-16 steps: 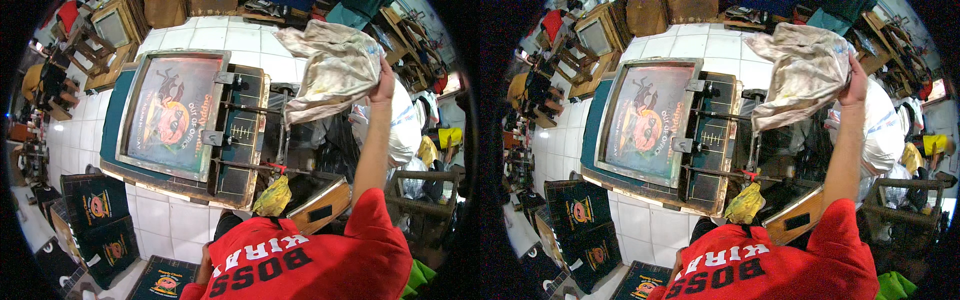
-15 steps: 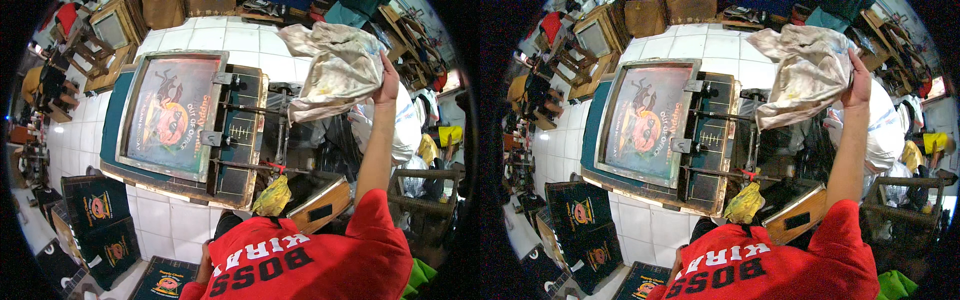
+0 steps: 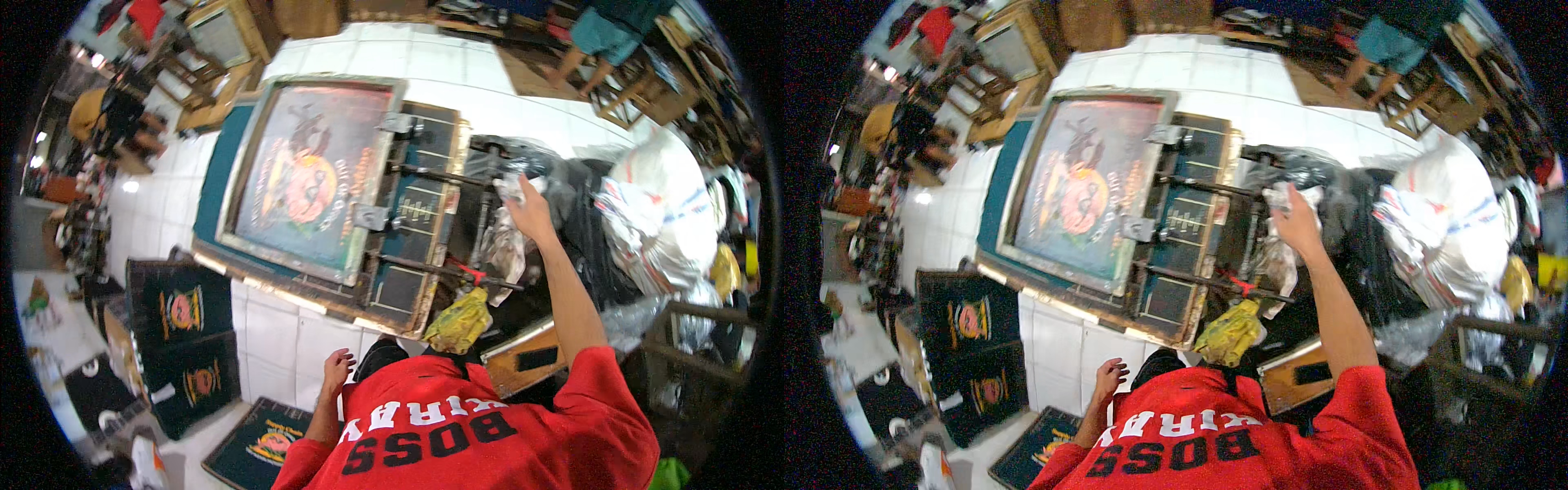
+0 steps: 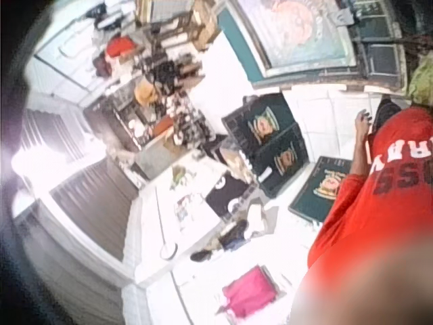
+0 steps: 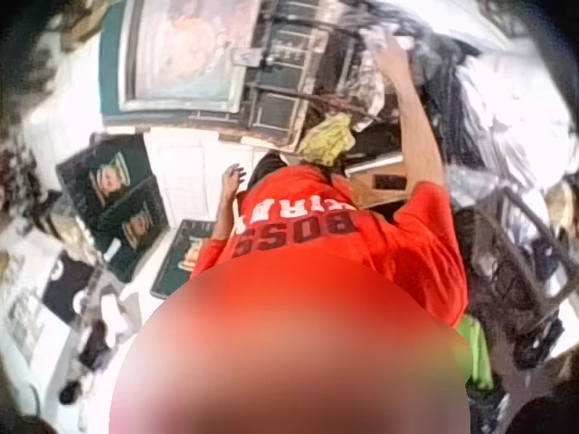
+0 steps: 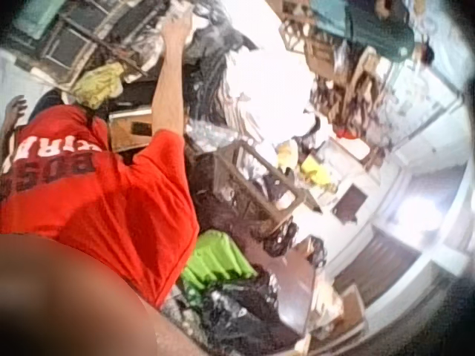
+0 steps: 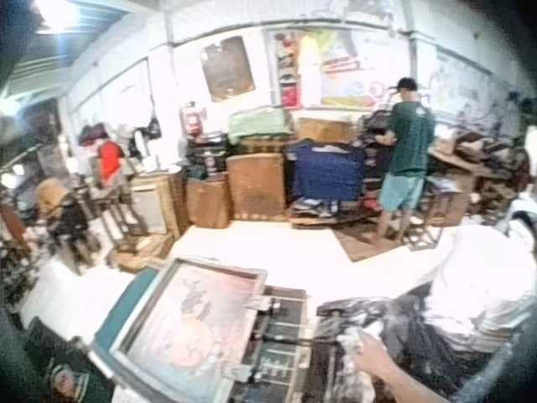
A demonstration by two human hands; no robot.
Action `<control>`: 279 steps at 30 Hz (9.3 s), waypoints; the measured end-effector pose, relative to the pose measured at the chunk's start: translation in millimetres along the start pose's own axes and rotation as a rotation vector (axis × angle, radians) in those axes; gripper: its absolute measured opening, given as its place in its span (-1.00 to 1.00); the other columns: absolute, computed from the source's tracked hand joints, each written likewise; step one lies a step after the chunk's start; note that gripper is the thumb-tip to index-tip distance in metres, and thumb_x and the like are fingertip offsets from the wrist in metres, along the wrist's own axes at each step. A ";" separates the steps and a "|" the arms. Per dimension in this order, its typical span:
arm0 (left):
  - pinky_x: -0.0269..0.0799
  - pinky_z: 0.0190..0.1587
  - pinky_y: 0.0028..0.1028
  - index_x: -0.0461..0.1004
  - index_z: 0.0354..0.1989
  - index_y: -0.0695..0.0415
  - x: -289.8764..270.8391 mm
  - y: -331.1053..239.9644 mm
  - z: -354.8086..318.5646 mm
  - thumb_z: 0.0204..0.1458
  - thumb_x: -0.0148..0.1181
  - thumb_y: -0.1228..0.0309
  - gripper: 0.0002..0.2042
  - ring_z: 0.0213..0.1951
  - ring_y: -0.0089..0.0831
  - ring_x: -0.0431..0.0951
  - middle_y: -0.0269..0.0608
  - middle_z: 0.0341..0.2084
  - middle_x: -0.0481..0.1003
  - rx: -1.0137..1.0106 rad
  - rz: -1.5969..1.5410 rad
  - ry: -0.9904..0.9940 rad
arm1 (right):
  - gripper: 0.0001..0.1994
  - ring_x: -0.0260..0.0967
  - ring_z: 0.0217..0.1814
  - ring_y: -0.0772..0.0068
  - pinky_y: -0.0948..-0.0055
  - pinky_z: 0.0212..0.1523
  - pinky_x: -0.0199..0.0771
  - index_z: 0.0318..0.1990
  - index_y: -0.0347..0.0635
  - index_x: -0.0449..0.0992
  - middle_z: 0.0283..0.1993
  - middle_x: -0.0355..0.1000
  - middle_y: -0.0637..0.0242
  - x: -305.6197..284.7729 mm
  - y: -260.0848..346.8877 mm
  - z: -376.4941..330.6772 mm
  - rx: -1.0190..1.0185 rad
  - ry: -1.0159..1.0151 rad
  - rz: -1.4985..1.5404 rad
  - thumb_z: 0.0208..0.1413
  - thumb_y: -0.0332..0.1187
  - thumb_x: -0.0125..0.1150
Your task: The person assembles a framed screen by securing a red strap around its frame, then repeatedly lifts and repositions the screen on a table. The person uses both hands to manipulate the strap and the screen, and a yellow cloth is briefly used to wipe the surface.
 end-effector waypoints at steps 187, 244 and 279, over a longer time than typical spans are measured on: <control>0.44 -0.16 -0.23 0.52 -0.08 0.24 -106.5 -794.2 556.7 0.04 0.41 0.18 -0.58 -0.19 -0.32 0.54 -0.25 -0.20 0.55 0.208 1.457 1.069 | -0.42 0.46 0.02 0.33 0.34 0.10 0.42 0.15 -0.33 0.42 0.04 0.51 0.21 644.1 593.1 -142.5 1.345 -1.654 1.441 0.10 -0.11 0.42; 0.27 0.25 -0.24 0.15 0.33 0.29 -133.2 -818.9 566.1 -0.33 0.46 0.52 -0.09 0.17 -0.19 0.40 -0.12 0.14 0.41 0.331 1.294 0.855 | -0.57 0.35 0.00 0.45 0.42 0.07 0.34 0.19 -0.27 0.34 0.01 0.43 0.32 648.8 607.1 -150.0 1.477 -1.505 1.275 0.24 -0.30 0.23; 0.17 0.32 -0.26 0.12 0.38 0.25 -133.6 -815.7 575.3 -0.27 0.44 0.47 -0.08 0.21 -0.19 0.34 -0.08 0.19 0.37 0.419 1.350 0.823 | -0.52 0.38 0.00 0.39 0.38 0.09 0.39 0.24 -0.35 0.33 0.05 0.44 0.26 683.1 608.7 -161.2 1.604 -1.734 1.267 0.24 -0.34 0.25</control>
Point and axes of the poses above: each hand's wrist, its own z-axis towards the middle knuckle, its own x-axis out of the palm, y = z × x, the point moved 3 cm from there along z, towards the middle knuckle
